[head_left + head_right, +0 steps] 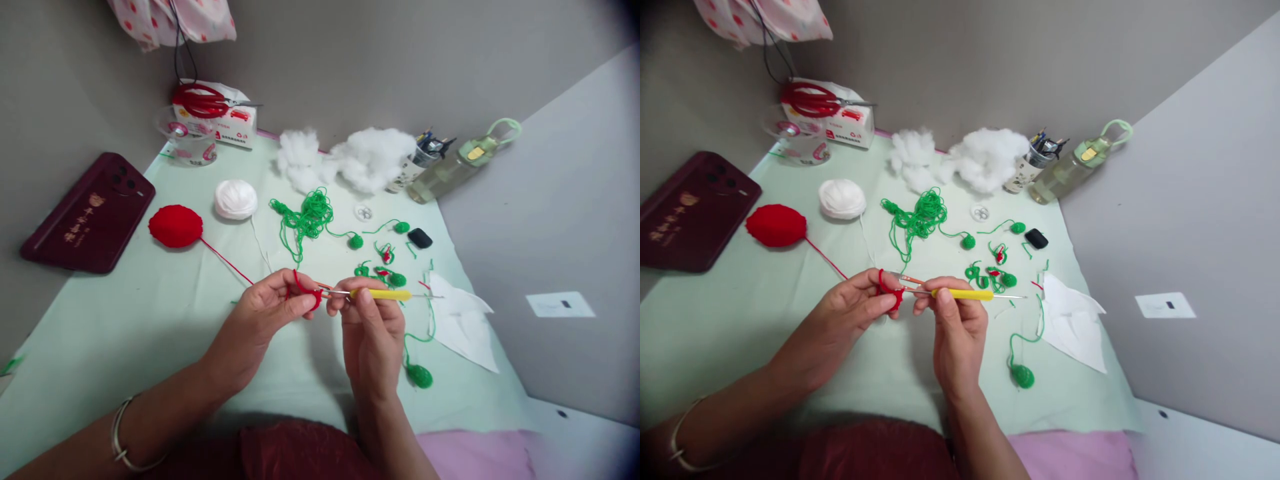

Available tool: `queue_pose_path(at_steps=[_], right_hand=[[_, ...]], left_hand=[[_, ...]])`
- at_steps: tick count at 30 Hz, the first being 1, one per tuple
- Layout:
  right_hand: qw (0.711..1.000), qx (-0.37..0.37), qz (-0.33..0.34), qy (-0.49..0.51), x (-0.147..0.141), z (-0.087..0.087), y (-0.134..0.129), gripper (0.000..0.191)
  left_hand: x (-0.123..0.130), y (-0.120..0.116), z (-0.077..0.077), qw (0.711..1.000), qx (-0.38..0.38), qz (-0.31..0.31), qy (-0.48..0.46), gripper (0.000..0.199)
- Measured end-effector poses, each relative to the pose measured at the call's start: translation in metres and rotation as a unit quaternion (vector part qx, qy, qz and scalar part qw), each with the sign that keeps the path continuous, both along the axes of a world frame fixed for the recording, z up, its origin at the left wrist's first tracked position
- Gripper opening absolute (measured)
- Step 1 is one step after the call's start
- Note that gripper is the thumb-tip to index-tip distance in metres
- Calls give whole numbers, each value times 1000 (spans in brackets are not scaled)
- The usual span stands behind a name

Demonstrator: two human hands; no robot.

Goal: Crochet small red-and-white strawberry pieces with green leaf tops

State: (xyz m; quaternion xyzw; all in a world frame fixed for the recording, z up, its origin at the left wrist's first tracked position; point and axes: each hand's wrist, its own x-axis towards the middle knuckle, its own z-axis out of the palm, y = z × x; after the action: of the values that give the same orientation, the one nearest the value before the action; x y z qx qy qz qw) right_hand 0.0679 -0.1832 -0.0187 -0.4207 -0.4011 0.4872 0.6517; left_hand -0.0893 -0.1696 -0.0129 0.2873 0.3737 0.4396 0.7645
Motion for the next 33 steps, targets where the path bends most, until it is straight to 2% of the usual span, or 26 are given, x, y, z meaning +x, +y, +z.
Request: queue_pose_path(at_steps=[6,11,22,33], right_hand=[[1000,6,-10,-8,1,0,-1,15],[1000,16,15,-5,2,0,-1,16],[997,27,-31,-68,1,-3,-3,16],[990,59,-31,-122,-1,-5,-7,16]], left_hand=[[-1,0,1,1000,-2,3,4,5],[0,2,-1,1000,0,1,3,4],[1,2,1,1000,-1,10,8,8],[1,2,-1,1000,10,15,19,8]])
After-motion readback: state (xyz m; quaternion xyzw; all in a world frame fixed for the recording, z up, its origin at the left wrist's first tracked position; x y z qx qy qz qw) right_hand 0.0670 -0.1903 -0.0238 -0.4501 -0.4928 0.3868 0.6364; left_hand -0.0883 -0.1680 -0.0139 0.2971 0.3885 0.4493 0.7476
